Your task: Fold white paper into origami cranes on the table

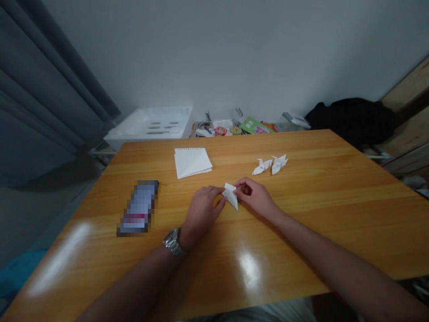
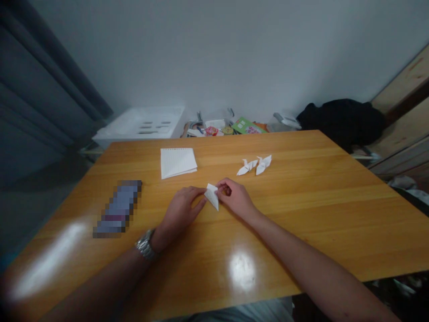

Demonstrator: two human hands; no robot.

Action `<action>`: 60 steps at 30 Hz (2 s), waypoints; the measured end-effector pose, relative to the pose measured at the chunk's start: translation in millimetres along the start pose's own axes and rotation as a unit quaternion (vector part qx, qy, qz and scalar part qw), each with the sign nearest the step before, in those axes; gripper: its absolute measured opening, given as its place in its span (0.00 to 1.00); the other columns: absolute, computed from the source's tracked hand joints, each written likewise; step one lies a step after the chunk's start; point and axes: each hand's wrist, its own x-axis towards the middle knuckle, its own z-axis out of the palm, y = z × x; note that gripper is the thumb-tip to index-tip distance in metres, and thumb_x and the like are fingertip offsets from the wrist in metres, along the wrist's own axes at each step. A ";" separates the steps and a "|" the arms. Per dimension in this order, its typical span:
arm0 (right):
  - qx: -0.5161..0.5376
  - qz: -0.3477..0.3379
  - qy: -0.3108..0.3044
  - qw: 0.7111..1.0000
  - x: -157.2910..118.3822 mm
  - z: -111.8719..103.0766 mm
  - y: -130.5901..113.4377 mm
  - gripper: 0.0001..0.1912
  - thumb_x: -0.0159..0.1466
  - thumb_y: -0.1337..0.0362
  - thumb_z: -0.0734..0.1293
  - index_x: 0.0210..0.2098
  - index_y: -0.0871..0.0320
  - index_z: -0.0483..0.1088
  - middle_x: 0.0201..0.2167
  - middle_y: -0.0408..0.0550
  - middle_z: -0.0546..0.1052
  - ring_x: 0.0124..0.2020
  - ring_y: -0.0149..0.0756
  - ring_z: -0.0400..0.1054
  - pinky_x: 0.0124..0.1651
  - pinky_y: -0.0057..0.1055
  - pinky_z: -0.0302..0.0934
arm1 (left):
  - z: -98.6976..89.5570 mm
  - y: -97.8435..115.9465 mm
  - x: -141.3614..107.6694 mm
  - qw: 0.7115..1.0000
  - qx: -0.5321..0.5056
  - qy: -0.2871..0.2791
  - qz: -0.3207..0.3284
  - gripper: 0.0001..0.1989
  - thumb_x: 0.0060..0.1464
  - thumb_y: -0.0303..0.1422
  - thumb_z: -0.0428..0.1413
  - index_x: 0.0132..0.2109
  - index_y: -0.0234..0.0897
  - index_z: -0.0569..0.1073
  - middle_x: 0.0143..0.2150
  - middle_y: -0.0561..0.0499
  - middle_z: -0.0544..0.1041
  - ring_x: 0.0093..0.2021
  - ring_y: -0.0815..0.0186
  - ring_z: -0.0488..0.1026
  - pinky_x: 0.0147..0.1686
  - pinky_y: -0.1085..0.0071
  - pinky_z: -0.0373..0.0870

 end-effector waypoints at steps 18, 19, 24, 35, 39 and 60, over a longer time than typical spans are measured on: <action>-0.203 -0.102 -0.018 0.974 2.6 -10.2 10.2 0.15 0.65 0.62 0.69 0.50 0.57 0.77 0.40 0.52 0.75 0.45 0.44 0.68 0.49 0.41 0.63 | -3.9 7.4 -9.6 0.978 0.116 -0.103 0.142 0.24 0.66 0.40 0.53 0.65 0.41 0.66 0.64 0.42 0.69 0.62 0.53 0.65 0.63 0.52 0.59; -0.212 -0.110 -0.022 0.971 2.3 -10.5 10.9 0.15 0.65 0.62 0.69 0.51 0.56 0.77 0.40 0.52 0.74 0.45 0.45 0.67 0.50 0.42 0.63 | -4.1 7.0 -9.7 0.978 0.118 -0.102 0.141 0.23 0.66 0.40 0.53 0.65 0.42 0.66 0.65 0.42 0.68 0.63 0.53 0.64 0.64 0.51 0.58; -0.204 -0.131 -0.031 0.970 0.7 -11.0 11.0 0.13 0.66 0.64 0.68 0.50 0.52 0.78 0.41 0.51 0.74 0.45 0.44 0.67 0.50 0.42 0.63 | -2.6 5.0 -12.8 0.981 0.108 -0.097 0.131 0.25 0.66 0.40 0.52 0.67 0.42 0.64 0.66 0.42 0.67 0.65 0.53 0.63 0.67 0.51 0.55; -0.171 -0.092 -0.023 0.981 0.1 -9.7 1.9 0.08 0.65 0.66 0.68 0.44 0.56 0.75 0.41 0.50 0.78 0.44 0.43 0.69 0.49 0.40 0.62 | 1.3 -1.3 -11.1 0.984 0.082 -0.096 0.128 0.24 0.67 0.40 0.51 0.67 0.44 0.64 0.67 0.42 0.64 0.67 0.53 0.61 0.68 0.49 0.54; -0.142 -0.082 -0.014 0.986 -0.4 -8.9 0.4 0.07 0.65 0.67 0.68 0.43 0.55 0.75 0.39 0.48 0.79 0.42 0.41 0.70 0.46 0.38 0.62 | 0.4 -1.0 -9.4 0.986 0.059 -0.087 0.128 0.23 0.66 0.40 0.52 0.65 0.44 0.66 0.66 0.42 0.65 0.66 0.53 0.62 0.67 0.48 0.56; 0.122 0.014 -0.008 0.992 -11.6 2.5 -22.0 0.11 0.61 0.57 0.71 0.39 0.57 0.75 0.38 0.50 0.79 0.37 0.37 0.75 0.44 0.35 0.71 | 17.1 1.6 0.4 0.882 -0.444 -0.039 -0.155 0.12 0.58 0.40 0.59 0.43 0.36 0.73 0.37 0.48 0.80 0.35 0.63 0.80 0.36 0.67 0.79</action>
